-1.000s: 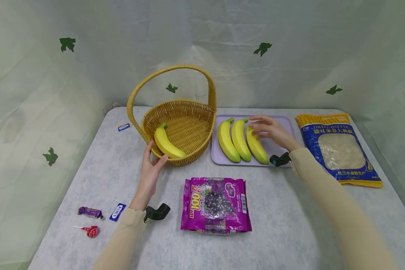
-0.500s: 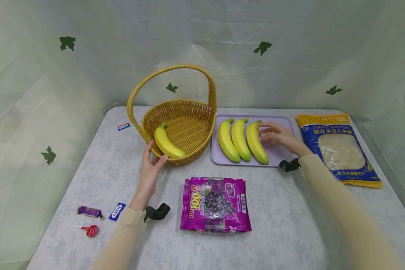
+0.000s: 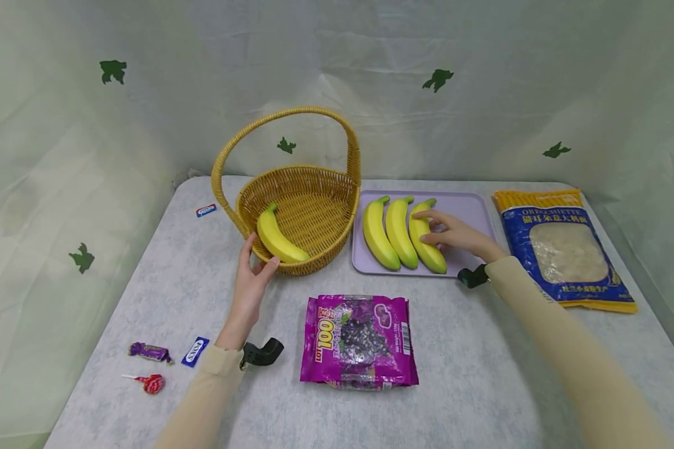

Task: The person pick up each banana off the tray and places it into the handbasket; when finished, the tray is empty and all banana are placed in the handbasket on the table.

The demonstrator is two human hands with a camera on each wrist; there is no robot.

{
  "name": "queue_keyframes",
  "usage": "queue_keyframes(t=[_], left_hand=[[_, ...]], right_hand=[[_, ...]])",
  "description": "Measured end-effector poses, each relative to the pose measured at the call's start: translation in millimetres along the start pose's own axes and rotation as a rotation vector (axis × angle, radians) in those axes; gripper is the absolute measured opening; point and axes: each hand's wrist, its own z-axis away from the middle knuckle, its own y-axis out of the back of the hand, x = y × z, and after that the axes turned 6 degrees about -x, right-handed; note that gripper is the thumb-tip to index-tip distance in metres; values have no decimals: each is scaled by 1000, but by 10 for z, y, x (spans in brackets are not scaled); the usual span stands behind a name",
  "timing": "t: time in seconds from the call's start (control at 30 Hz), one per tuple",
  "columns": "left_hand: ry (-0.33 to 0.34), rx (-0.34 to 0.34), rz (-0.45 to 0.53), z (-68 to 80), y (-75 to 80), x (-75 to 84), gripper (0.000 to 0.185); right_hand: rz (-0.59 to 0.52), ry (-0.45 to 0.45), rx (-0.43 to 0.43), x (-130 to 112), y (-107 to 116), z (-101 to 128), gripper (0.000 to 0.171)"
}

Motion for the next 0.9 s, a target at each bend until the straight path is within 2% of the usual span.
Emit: queue_keyframes(t=[0.27, 0.43, 0.6, 0.7, 0.9], left_hand=[[-11, -1, 5, 14, -2, 4, 72], [-28, -10, 19, 19, -1, 10, 71], [-32, -8, 21, 20, -1, 13, 71], [-34, -6, 19, 21, -1, 12, 71], [-24, -10, 29, 10, -1, 6, 71]], right_hand=[[31, -26, 45, -49, -41, 3, 58], [-86, -16, 61, -148, -22, 72, 58], [-191, 28, 51, -246, -27, 73, 60], [-202, 65, 44, -307, -62, 34, 59], [-236, 138, -20, -599, -184, 5, 59]])
